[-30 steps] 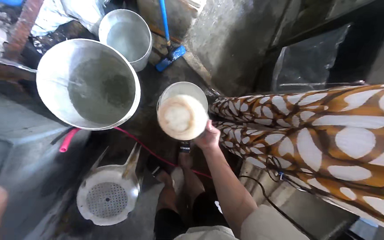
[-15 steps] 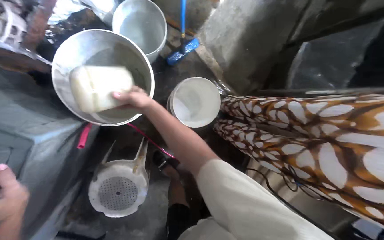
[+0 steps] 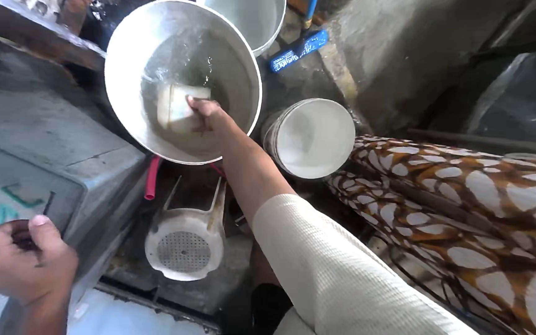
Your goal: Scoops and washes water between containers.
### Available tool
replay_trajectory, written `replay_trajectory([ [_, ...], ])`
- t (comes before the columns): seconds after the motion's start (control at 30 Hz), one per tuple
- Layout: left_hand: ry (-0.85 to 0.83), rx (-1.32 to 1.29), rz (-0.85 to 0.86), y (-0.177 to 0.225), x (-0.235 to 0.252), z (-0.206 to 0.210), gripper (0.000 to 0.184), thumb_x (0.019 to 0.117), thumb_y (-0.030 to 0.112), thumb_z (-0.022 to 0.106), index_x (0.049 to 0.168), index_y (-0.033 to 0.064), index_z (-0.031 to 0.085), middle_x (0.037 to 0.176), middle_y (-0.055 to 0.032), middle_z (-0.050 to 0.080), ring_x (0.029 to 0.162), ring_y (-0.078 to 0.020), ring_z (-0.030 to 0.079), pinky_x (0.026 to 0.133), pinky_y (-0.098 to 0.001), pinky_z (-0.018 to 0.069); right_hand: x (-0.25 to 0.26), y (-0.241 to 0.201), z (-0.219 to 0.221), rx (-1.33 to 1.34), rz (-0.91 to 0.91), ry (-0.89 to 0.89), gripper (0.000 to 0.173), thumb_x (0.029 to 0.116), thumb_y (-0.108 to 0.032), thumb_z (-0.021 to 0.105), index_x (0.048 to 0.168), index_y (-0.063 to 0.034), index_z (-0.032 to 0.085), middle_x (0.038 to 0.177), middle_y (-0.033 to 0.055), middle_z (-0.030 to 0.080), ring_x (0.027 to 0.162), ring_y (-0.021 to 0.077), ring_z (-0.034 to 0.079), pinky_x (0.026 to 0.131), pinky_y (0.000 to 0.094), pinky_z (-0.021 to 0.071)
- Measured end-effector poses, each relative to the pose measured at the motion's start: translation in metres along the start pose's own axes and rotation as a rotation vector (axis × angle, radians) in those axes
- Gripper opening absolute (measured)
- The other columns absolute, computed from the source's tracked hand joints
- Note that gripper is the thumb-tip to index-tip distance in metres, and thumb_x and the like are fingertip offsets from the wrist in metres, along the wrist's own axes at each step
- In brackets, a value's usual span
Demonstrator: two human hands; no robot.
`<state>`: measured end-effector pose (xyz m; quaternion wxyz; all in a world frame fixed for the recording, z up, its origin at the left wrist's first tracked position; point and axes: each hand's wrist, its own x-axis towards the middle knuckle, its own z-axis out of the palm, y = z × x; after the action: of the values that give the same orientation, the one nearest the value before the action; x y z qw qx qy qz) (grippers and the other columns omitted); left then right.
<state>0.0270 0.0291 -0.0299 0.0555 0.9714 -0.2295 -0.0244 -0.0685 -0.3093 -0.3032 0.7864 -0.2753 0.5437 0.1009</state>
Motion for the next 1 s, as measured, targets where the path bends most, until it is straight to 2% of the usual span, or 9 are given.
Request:
replay_trajectory([
  [0.13,0.018,0.002,-0.001,0.003,0.002,0.0,0.051,0.1054,0.042,0.045,0.11,-0.0053,0.063,0.098,-0.0243,0.065,0.092,-0.0307,0.065,0.085,-0.0459,0.0513,0.003,-0.004,0.0,-0.328,-0.014,-0.015,0.051,0.1025,-0.041,0.062,0.139,-0.0061,0.057,0.132,0.0214,0.061,0.118,0.0358,0.061,0.092,0.0598,0.0527],
  [0.27,0.02,0.02,0.013,0.007,0.003,-0.001,0.051,0.1052,0.042,0.045,0.111,-0.0058,0.064,0.1,-0.0253,0.066,0.095,-0.0314,0.065,0.087,-0.0463,0.0504,-0.001,0.001,0.008,-0.483,0.063,-0.025,0.055,0.1046,-0.045,0.056,0.144,-0.0067,0.052,0.133,0.0207,0.061,0.116,0.0335,0.062,0.092,0.0529,0.0524],
  [0.37,0.043,0.024,0.043,0.009,0.003,-0.002,0.049,0.1051,0.039,0.045,0.107,-0.0059,0.064,0.098,-0.0253,0.064,0.094,-0.033,0.064,0.087,-0.0455,0.0488,-0.003,0.008,0.02,-0.731,-0.074,-0.039,0.049,0.1066,-0.035,0.056,0.142,-0.0019,0.054,0.133,0.0212,0.062,0.117,0.0305,0.064,0.099,0.0472,0.052],
  [0.43,0.042,0.017,0.045,0.007,0.003,-0.002,0.048,0.1057,0.039,0.045,0.107,-0.0051,0.064,0.097,-0.0237,0.064,0.095,-0.0315,0.063,0.087,-0.0443,0.0492,0.003,0.018,0.024,-0.972,-0.221,-0.07,0.044,0.1045,-0.027,0.059,0.14,-0.0022,0.057,0.14,0.0226,0.059,0.129,0.0345,0.058,0.108,0.0525,0.0472],
  [0.5,0.043,0.008,0.051,0.006,0.001,-0.002,0.046,0.1058,0.038,0.046,0.107,-0.0043,0.064,0.096,-0.0219,0.064,0.093,-0.0301,0.064,0.087,-0.0438,0.0494,-0.004,0.024,0.025,-1.187,-0.302,-0.077,0.046,0.1015,-0.024,0.063,0.142,-0.0027,0.056,0.144,0.0237,0.056,0.136,0.0397,0.052,0.111,0.0597,0.0426],
  [0.63,0.063,0.003,0.072,0.001,0.001,0.0,0.045,0.1058,0.038,0.046,0.107,-0.0029,0.064,0.095,-0.0203,0.065,0.093,-0.0287,0.064,0.087,-0.0436,0.0494,-0.048,0.017,0.033,-1.579,-0.361,0.06,0.036,0.0957,-0.024,0.067,0.126,-0.0053,0.067,0.13,0.0213,0.065,0.123,0.0418,0.06,0.097,0.0672,0.0474],
  [0.7,0.066,-0.002,0.078,0.002,-0.001,0.001,0.046,0.1059,0.039,0.046,0.107,-0.0037,0.063,0.096,-0.0215,0.065,0.094,-0.0311,0.064,0.088,-0.0452,0.0494,-0.069,0.019,0.029,-1.719,-0.416,0.019,0.027,0.0979,-0.019,0.064,0.12,-0.0033,0.07,0.124,0.0224,0.067,0.118,0.042,0.062,0.099,0.0674,0.0434],
  [0.83,0.058,-0.006,0.09,0.0,0.0,-0.001,0.05,0.1058,0.043,0.046,0.11,-0.0045,0.063,0.1,-0.0247,0.065,0.098,-0.036,0.065,0.091,-0.0516,0.0496,-0.1,0.013,0.0,-1.881,-0.537,-0.099,0.024,0.101,-0.016,0.06,0.117,-0.0012,0.071,0.122,0.0242,0.068,0.12,0.0438,0.06,0.112,0.0712,0.0292],
  [1.0,0.034,0.0,0.042,0.002,0.0,0.0,0.056,0.1044,0.049,0.045,0.111,-0.0038,0.063,0.102,-0.0251,0.065,0.099,-0.0373,0.065,0.091,-0.0534,0.0496,-0.148,-0.009,-0.03,-2.069,-0.726,-0.088,0.023,0.0966,-0.013,0.064,0.117,-0.0085,0.072,0.118,0.0187,0.07,0.118,0.0399,0.061,0.115,0.0678,0.027],
])
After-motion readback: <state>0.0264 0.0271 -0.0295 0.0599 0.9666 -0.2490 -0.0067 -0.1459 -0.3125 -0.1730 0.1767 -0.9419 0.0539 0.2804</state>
